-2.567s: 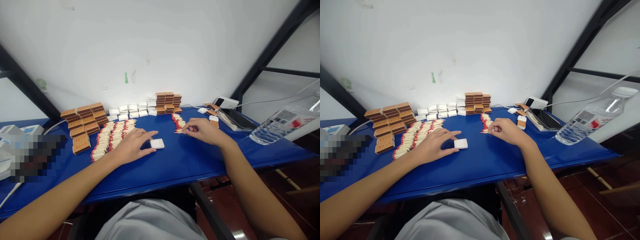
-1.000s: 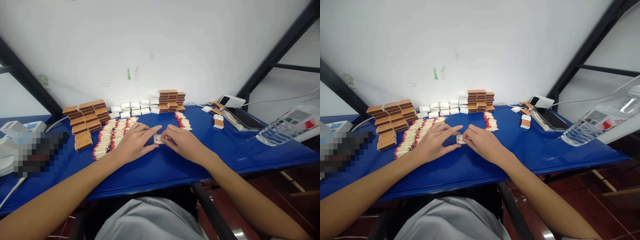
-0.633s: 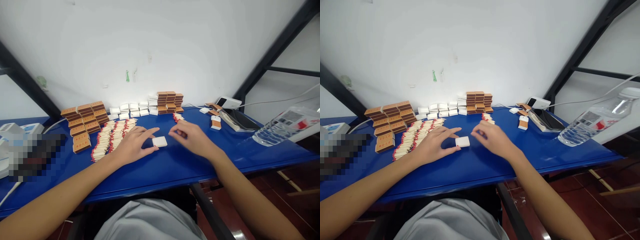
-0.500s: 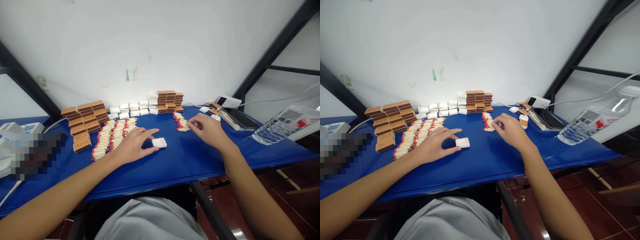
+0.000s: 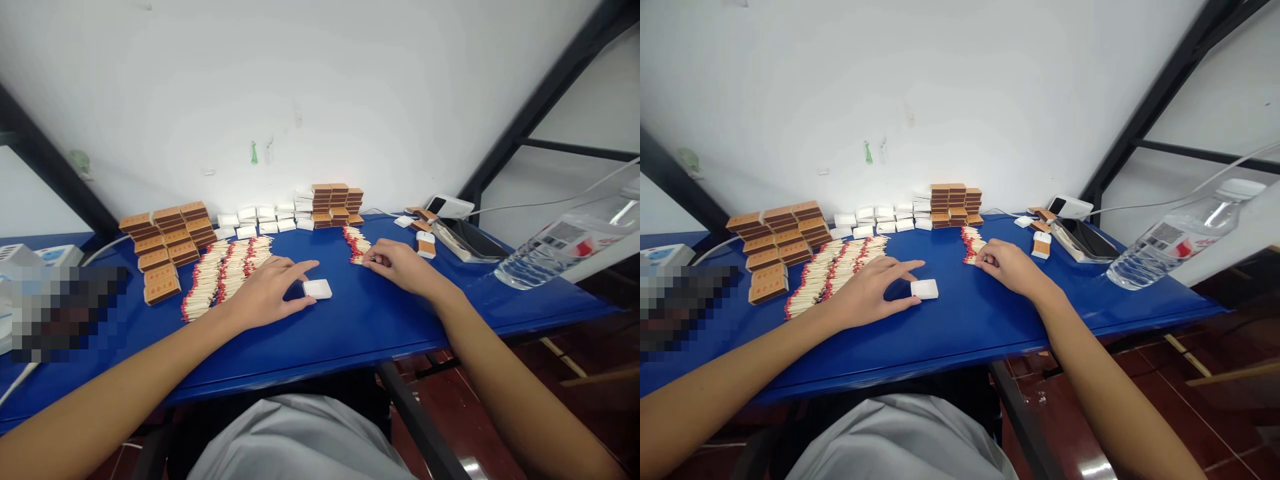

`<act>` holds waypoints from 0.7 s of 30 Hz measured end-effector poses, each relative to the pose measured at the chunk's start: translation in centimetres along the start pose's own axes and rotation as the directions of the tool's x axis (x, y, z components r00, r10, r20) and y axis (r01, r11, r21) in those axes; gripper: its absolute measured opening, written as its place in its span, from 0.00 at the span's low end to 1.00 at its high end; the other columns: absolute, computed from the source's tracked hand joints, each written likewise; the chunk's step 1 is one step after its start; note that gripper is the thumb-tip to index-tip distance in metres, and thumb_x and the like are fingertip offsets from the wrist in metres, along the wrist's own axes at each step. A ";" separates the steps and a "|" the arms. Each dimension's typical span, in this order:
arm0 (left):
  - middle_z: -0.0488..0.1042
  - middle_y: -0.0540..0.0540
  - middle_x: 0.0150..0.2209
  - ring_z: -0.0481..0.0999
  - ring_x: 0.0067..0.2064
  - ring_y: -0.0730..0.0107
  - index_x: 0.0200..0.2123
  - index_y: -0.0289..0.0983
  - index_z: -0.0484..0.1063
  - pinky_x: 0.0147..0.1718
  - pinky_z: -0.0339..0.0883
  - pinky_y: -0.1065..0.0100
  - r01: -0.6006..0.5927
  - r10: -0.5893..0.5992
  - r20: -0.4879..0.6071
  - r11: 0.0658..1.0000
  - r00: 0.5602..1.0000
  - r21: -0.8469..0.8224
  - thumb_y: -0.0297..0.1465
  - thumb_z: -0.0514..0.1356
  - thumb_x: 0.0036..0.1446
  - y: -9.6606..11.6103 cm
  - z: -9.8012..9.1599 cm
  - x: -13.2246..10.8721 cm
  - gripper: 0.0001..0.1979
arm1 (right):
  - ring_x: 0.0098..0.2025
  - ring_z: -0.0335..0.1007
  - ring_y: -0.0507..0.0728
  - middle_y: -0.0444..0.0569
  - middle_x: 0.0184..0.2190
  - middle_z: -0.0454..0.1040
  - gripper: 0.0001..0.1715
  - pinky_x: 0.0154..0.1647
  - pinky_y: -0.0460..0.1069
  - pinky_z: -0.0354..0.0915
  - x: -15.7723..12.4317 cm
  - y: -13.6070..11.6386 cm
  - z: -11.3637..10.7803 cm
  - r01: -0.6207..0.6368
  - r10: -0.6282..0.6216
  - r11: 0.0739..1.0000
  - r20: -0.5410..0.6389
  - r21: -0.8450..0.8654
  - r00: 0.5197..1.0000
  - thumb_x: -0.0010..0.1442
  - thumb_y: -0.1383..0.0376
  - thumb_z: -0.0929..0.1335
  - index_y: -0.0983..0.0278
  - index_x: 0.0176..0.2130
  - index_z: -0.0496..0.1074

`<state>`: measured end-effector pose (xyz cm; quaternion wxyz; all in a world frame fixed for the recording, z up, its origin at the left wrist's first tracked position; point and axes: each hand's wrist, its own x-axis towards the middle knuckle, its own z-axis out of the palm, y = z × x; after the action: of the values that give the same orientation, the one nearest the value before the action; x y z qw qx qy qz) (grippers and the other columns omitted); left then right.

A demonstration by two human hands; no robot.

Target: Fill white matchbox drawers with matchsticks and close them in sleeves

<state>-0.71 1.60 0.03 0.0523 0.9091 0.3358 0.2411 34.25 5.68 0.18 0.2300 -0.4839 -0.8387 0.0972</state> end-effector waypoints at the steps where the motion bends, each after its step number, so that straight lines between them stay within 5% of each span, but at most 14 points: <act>1: 0.84 0.46 0.51 0.77 0.54 0.53 0.72 0.46 0.65 0.56 0.72 0.51 0.000 0.000 0.002 1.000 1.000 0.000 0.42 0.67 0.68 0.0 0.0 0.0 0.32 | 0.32 0.67 0.58 0.51 0.35 0.73 0.13 0.35 0.53 0.62 0.0 0.0 0.1 -0.001 0.001 1.000 0.002 0.003 1.000 0.70 0.57 0.67 0.60 0.39 0.79; 21: 0.84 0.46 0.51 0.77 0.54 0.52 0.72 0.46 0.65 0.57 0.70 0.50 0.022 -0.022 0.030 1.000 0.999 -0.003 0.43 0.67 0.69 0.2 -0.1 0.2 0.32 | 0.31 0.66 0.56 0.47 0.31 0.72 0.16 0.33 0.51 0.62 -0.5 -2.1 0.5 0.061 -0.066 0.993 0.045 0.101 0.997 0.71 0.54 0.67 0.61 0.37 0.77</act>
<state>-0.50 1.53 0.21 0.0613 0.9088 0.3445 0.2274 32.63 4.20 0.37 0.2367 -0.4424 -0.8531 0.1432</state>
